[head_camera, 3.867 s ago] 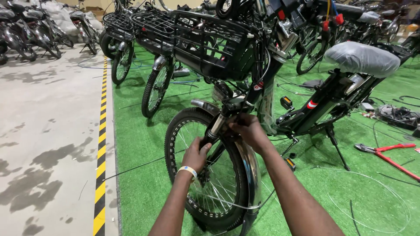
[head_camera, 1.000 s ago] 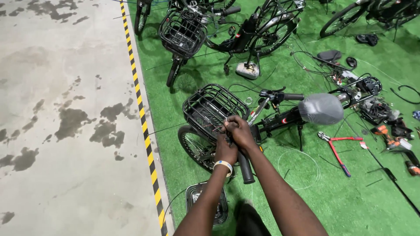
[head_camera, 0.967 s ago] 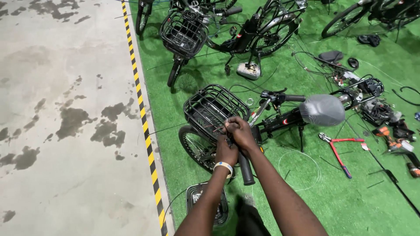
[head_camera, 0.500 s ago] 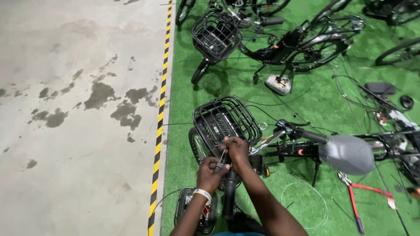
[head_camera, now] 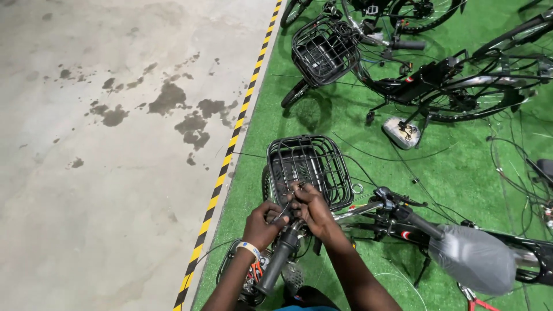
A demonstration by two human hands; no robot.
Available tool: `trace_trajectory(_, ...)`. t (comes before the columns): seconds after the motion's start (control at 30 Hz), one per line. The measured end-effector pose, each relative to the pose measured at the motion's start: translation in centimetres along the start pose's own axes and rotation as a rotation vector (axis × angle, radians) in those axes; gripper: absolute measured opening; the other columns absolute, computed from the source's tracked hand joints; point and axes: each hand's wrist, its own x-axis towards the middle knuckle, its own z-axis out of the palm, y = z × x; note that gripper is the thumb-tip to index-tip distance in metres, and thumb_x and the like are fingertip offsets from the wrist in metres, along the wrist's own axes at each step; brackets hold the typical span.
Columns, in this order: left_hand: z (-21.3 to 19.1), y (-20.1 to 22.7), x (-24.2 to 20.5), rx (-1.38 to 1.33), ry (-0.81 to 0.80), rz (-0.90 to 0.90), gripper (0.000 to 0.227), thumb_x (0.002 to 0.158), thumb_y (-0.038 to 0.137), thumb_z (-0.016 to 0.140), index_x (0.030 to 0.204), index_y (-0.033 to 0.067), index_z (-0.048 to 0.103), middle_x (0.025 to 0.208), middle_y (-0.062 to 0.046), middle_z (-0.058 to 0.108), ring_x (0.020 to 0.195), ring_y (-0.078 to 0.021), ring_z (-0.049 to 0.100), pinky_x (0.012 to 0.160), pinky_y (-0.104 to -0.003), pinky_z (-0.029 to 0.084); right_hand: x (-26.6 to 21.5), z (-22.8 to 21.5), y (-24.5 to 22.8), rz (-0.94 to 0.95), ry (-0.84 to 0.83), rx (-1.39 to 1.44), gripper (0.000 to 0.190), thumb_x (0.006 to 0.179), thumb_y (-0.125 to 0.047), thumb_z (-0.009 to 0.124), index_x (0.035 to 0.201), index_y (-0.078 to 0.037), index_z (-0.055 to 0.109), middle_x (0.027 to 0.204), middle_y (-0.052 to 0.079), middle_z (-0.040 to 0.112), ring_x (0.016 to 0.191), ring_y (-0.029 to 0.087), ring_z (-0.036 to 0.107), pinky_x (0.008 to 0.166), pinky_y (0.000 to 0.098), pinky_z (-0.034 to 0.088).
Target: The person works on the rear wheel hub of an electric bicycle, using a tool to tighten components. They then move to the front wheel to attach and secure a brake cable, using pliers to cut the excess cable. Finally, they adjust the handlebars and organize the brake cable near the front basket.
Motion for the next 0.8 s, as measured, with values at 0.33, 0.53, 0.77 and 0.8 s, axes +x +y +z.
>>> trace_trajectory(0.33, 2.5, 6.6, 0.4, -0.041, 0.092, 0.221, 0.024, 0.084, 0.014, 0.067, 0.108, 0.01, 0.061, 0.088, -0.013, 0.074, 0.08, -0.0271, 0.072, 0.072, -0.039, 0.056, -0.9, -1.1, -1.4, -0.045, 0.105, 0.002, 0.039, 0.093, -0.042, 0.06, 0.102, -0.004, 0.063, 0.085, 0.003, 0.06, 0.065, 0.011, 0.053, 0.048, 0.0201, 0.037)
trace_trajectory(0.53, 1.6, 4.0, 0.1, -0.441, -0.032, 0.258, 0.03, 0.089, -0.001, 0.053, 0.118, 0.0042, 0.052, 0.08, -0.01, 0.063, 0.073, -0.0168, 0.056, 0.07, -0.029, 0.048, 3.4, -5.3, -1.0, -0.02, 0.131, 0.118, 0.035, 0.091, -0.04, 0.063, 0.097, -0.006, 0.064, 0.078, 0.003, 0.058, 0.059, 0.012, 0.051, 0.047, 0.0227, 0.039)
trace_trajectory(0.77, 0.9, 5.4, -1.4, -0.606, 0.062, 0.129, 0.017, 0.09, 0.017, 0.057, 0.096, 0.0021, 0.061, 0.046, -0.005, 0.043, 0.046, -0.014, 0.047, 0.049, -0.024, 0.038, 4.4, -6.6, -3.6, 0.0, 0.106, 0.267, 0.032, 0.088, -0.042, 0.066, 0.092, -0.01, 0.064, 0.078, 0.002, 0.062, 0.059, 0.013, 0.057, 0.05, 0.0262, 0.046)
trace_trajectory(0.8, 0.5, 5.8, -1.1, -0.447, -0.022, 0.165, 0.023, 0.094, 0.024, 0.059, 0.093, 0.0017, 0.064, 0.045, -0.007, 0.047, 0.045, -0.0151, 0.05, 0.049, -0.024, 0.038, 3.5, -5.6, -4.2, 0.022, 0.076, 0.261, 0.031, 0.088, -0.042, 0.067, 0.09, -0.011, 0.064, 0.078, 0.003, 0.063, 0.059, 0.014, 0.057, 0.05, 0.0275, 0.047)
